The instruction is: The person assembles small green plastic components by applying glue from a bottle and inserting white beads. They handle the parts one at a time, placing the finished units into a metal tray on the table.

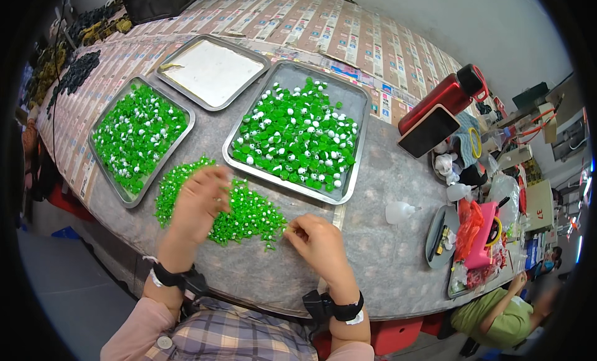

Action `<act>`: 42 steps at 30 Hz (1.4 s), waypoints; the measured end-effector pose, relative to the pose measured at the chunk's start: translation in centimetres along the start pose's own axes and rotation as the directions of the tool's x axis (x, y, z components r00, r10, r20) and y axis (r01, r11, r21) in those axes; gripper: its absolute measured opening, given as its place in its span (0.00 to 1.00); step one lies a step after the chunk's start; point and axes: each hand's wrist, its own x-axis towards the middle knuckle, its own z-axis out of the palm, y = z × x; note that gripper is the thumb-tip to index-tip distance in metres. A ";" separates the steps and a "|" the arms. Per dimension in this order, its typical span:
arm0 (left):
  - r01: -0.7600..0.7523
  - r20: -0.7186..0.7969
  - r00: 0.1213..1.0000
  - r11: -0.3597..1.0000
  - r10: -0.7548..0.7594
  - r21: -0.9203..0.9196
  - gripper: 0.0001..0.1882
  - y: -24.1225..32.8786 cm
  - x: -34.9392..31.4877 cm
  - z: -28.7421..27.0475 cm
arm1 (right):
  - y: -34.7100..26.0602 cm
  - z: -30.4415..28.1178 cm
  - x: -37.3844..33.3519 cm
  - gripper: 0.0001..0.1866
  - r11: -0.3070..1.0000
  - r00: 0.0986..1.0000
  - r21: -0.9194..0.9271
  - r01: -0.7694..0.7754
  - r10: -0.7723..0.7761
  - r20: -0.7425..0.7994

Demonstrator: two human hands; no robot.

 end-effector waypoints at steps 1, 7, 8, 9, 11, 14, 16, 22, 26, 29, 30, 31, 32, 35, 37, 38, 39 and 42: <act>0.025 0.110 0.992 0.960 -0.059 0.280 0.10 -0.6 -0.4 0.9 | -0.4 -0.2 0.0 0.05 0.999 1.000 0.039 0.009 -0.008 -0.017; 0.027 0.214 0.951 0.752 -0.221 0.658 0.09 -3.6 -1.0 3.3 | -1.2 -1.3 -0.2 0.05 0.976 0.973 -0.032 0.214 -0.216 -0.078; 0.128 0.181 0.939 0.786 -0.292 0.604 0.08 -3.9 -0.8 3.0 | -1.2 -1.4 -0.3 0.04 0.966 0.963 -0.066 0.249 -0.254 -0.084; 0.230 0.152 0.919 0.806 -0.365 0.545 0.08 -4.1 -0.7 2.8 | -1.1 -1.7 -0.4 0.04 0.963 0.951 -0.056 0.264 -0.270 -0.150; 0.248 0.156 0.925 0.860 -0.348 0.446 0.08 -4.2 -0.6 2.3 | -1.0 -2.5 -0.2 0.04 0.952 0.912 -0.043 0.302 -0.302 -0.278; 0.261 0.143 0.941 0.925 -0.308 0.274 0.09 -3.9 -0.6 2.4 | 3.1 -6.2 -1.7 0.07 0.994 0.514 -0.050 0.096 -0.092 -0.853; 0.272 0.121 0.946 0.941 -0.300 0.201 0.09 -4.1 -0.4 2.2 | 6.0 -9.2 -2.9 0.13 0.993 0.259 0.089 0.080 0.066 -0.964; 0.305 0.100 0.946 0.951 -0.309 0.050 0.10 -3.9 -0.5 1.6 | 13.1 -10.0 -3.5 0.24 0.907 0.660 0.076 -0.414 0.356 -0.661; 0.341 0.125 0.931 0.939 -0.342 0.034 0.10 -3.7 -0.7 1.7 | 10.9 -8.7 -2.4 0.20 0.943 0.716 0.280 -0.182 0.322 -0.620; 0.377 0.135 0.918 0.926 -0.373 -0.006 0.10 -4.0 -0.5 1.5 | 6.0 -7.6 -1.7 0.22 0.890 0.723 0.441 0.119 0.226 -0.653; 0.377 0.134 0.919 0.926 -0.370 -0.030 0.10 -3.9 -0.6 1.3 | 3.9 -7.5 -1.9 0.23 0.874 0.757 0.465 0.144 0.206 -0.620; 0.379 0.139 0.919 0.924 -0.369 -0.054 0.10 -4.0 -0.6 1.1 | 2.1 -7.1 -1.9 0.24 0.858 0.784 0.486 0.165 0.184 -0.592; 0.383 0.149 0.917 0.921 -0.369 -0.075 0.10 -4.1 -0.5 1.1 | 0.5 -6.2 -1.7 0.26 0.821 0.727 0.485 0.302 0.131 -0.674; 0.373 0.181 0.919 0.919 -0.349 -0.123 0.09 -4.2 -0.4 1.0 | -1.6 -5.4 -1.6 0.31 0.860 0.641 0.305 0.409 -0.033 -0.767; 0.386 0.149 0.918 0.914 -0.367 -0.126 0.06 -4.0 -0.3 1.3 | -3.4 -4.0 -1.0 0.33 0.860 0.579 0.326 0.393 0.044 -0.814; 0.393 0.132 0.917 0.911 -0.377 -0.129 0.06 -3.9 -0.4 1.3 | -3.6 -3.5 -0.9 0.33 0.855 0.584 0.332 0.399 0.042 -0.811; 0.390 0.139 0.918 0.912 -0.372 -0.130 0.05 -3.9 -0.4 1.2 | -3.8 -3.1 -0.9 0.33 0.850 0.588 0.338 0.404 0.041 -0.808; 0.394 0.166 0.913 0.910 -0.372 -0.129 0.05 -4.1 -0.3 1.1 | -3.6 -1.7 -0.7 0.33 0.837 0.563 0.321 0.442 0.020 -0.827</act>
